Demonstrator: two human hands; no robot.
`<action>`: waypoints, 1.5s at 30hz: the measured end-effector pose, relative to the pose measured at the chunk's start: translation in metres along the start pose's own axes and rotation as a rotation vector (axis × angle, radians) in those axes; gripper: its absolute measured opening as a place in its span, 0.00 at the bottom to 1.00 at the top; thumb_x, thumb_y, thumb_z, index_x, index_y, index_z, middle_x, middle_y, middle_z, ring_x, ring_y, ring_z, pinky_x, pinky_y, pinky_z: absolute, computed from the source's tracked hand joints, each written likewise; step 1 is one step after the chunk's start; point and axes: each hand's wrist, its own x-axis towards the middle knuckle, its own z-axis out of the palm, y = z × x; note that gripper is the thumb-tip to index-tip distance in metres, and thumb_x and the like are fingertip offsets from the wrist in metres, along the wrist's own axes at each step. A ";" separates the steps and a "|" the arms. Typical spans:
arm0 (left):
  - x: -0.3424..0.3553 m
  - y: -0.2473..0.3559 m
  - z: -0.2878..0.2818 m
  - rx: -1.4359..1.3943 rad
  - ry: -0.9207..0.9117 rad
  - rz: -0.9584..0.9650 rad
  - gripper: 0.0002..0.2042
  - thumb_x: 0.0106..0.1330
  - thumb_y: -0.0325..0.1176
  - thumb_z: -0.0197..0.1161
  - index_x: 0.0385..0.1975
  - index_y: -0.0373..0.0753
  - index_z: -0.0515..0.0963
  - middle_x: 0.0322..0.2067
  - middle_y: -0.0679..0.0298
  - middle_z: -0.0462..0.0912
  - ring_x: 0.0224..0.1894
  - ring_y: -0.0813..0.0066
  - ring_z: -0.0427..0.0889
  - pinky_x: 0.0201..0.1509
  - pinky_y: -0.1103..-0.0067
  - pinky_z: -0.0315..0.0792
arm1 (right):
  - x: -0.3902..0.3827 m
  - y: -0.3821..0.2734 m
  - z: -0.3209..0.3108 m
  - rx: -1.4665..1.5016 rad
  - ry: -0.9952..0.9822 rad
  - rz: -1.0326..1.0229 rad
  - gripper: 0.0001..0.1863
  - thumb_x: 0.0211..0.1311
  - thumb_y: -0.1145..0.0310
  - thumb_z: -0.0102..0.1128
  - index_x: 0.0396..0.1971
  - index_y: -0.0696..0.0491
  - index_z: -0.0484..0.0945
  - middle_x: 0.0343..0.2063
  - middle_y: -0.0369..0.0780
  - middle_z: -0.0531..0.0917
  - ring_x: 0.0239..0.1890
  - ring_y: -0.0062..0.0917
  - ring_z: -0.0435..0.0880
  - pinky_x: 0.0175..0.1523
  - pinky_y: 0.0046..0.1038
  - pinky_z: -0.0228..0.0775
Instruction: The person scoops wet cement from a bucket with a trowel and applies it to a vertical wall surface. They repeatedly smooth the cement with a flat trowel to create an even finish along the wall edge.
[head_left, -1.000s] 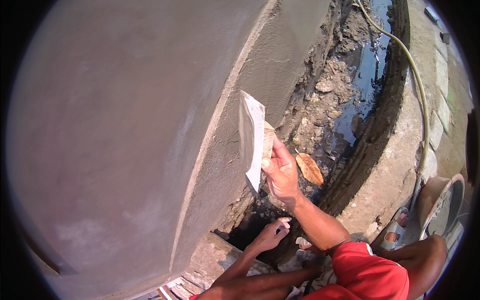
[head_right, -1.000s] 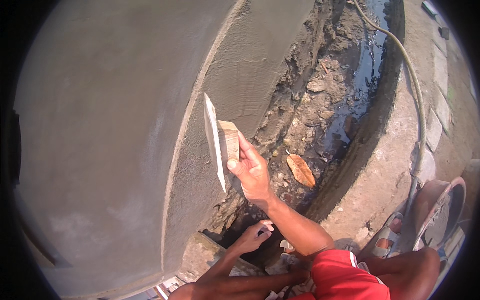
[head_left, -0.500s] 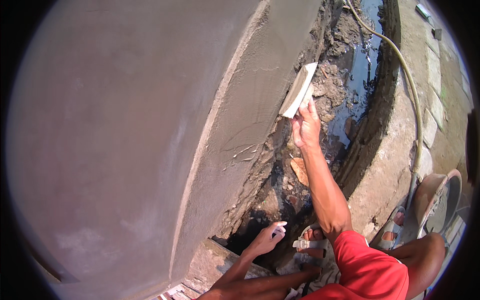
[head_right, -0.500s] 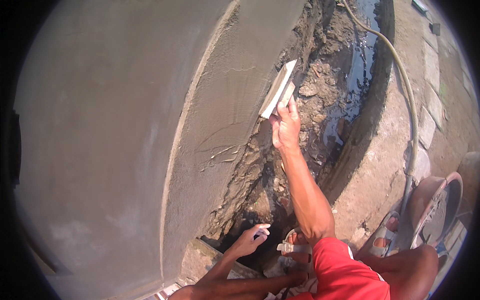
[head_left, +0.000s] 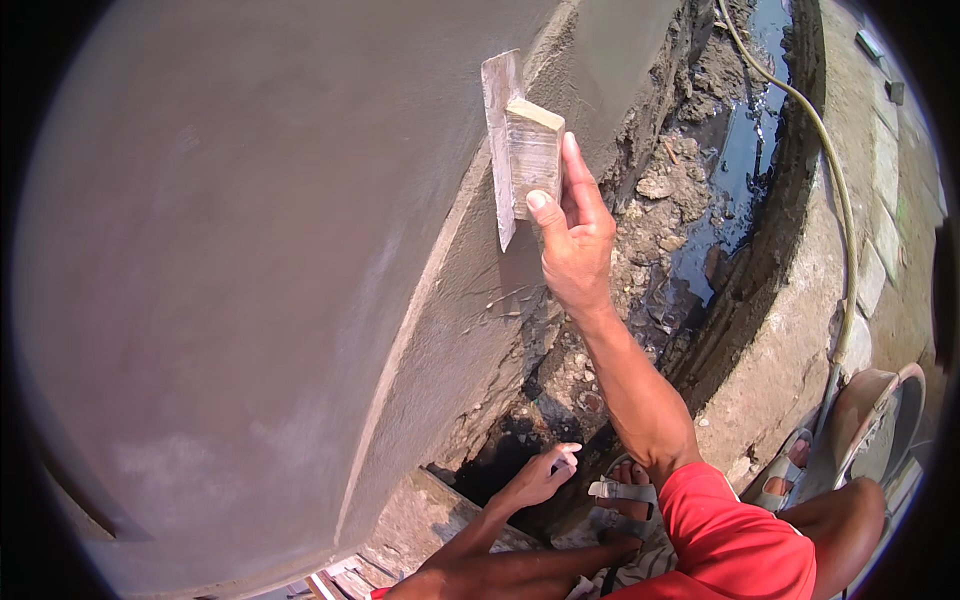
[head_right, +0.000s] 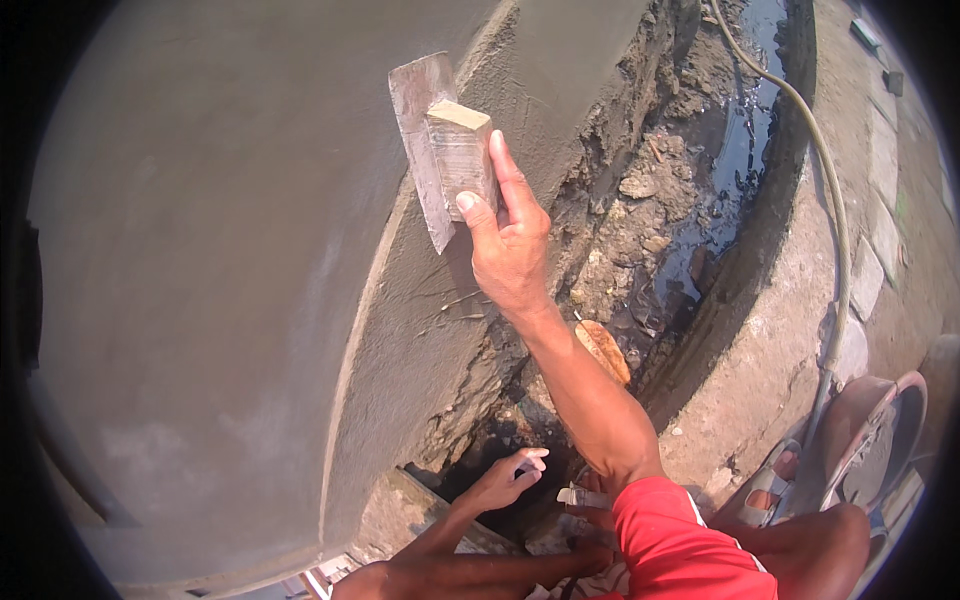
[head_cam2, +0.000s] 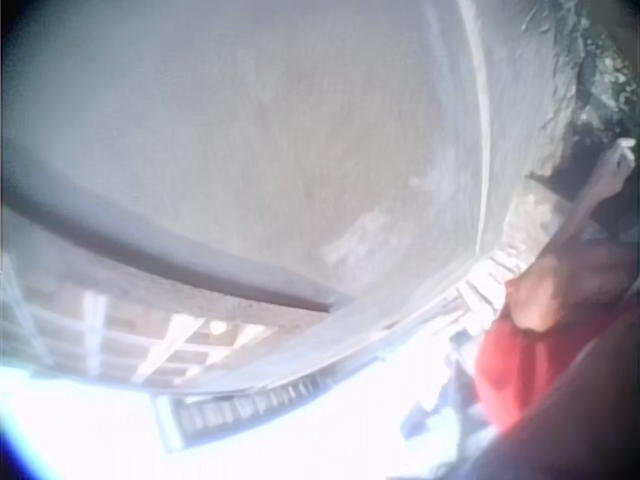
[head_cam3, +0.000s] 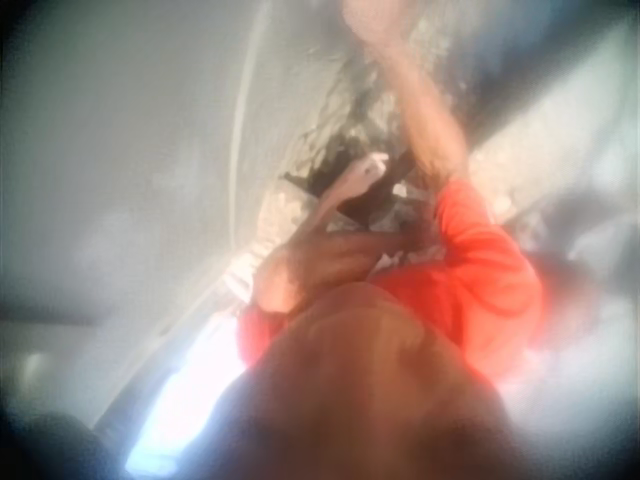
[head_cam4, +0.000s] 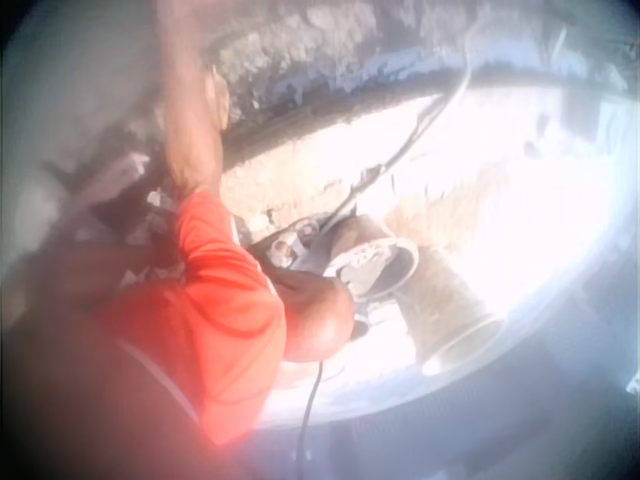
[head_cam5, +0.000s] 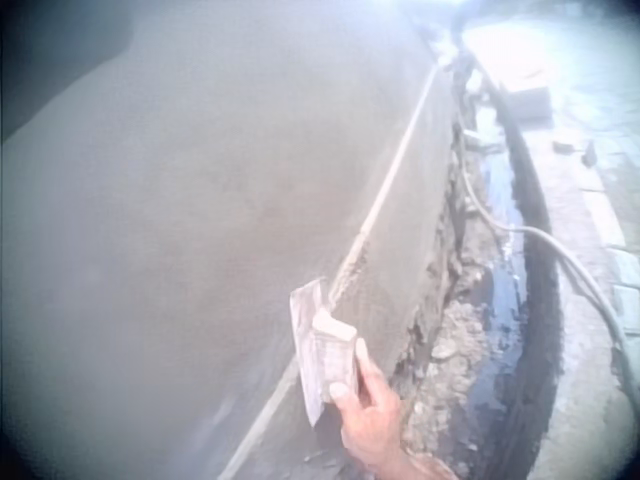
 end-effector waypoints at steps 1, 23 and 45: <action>0.001 0.001 0.001 0.006 0.001 0.021 0.19 0.67 0.30 0.55 0.57 0.35 0.66 0.42 0.56 0.81 0.47 0.68 0.80 0.53 0.72 0.71 | -0.010 -0.004 0.001 -0.053 -0.047 -0.028 0.30 0.61 0.77 0.56 0.64 0.57 0.62 0.53 0.46 0.76 0.55 0.29 0.74 0.59 0.28 0.65; -0.019 0.002 0.017 -0.047 0.057 -0.086 0.21 0.65 0.31 0.55 0.57 0.33 0.66 0.44 0.49 0.80 0.49 0.61 0.79 0.54 0.70 0.70 | -0.194 0.066 -0.058 0.714 0.239 0.838 0.31 0.66 0.72 0.54 0.65 0.45 0.52 0.55 0.39 0.72 0.54 0.28 0.75 0.54 0.37 0.72; -0.008 -0.052 0.033 -0.295 -0.072 -0.137 0.25 0.65 0.34 0.60 0.61 0.39 0.63 0.49 0.59 0.75 0.50 0.74 0.74 0.54 0.76 0.68 | -0.230 -0.043 0.084 0.130 -0.226 0.370 0.33 0.60 0.79 0.55 0.65 0.55 0.56 0.54 0.49 0.71 0.57 0.34 0.72 0.59 0.30 0.64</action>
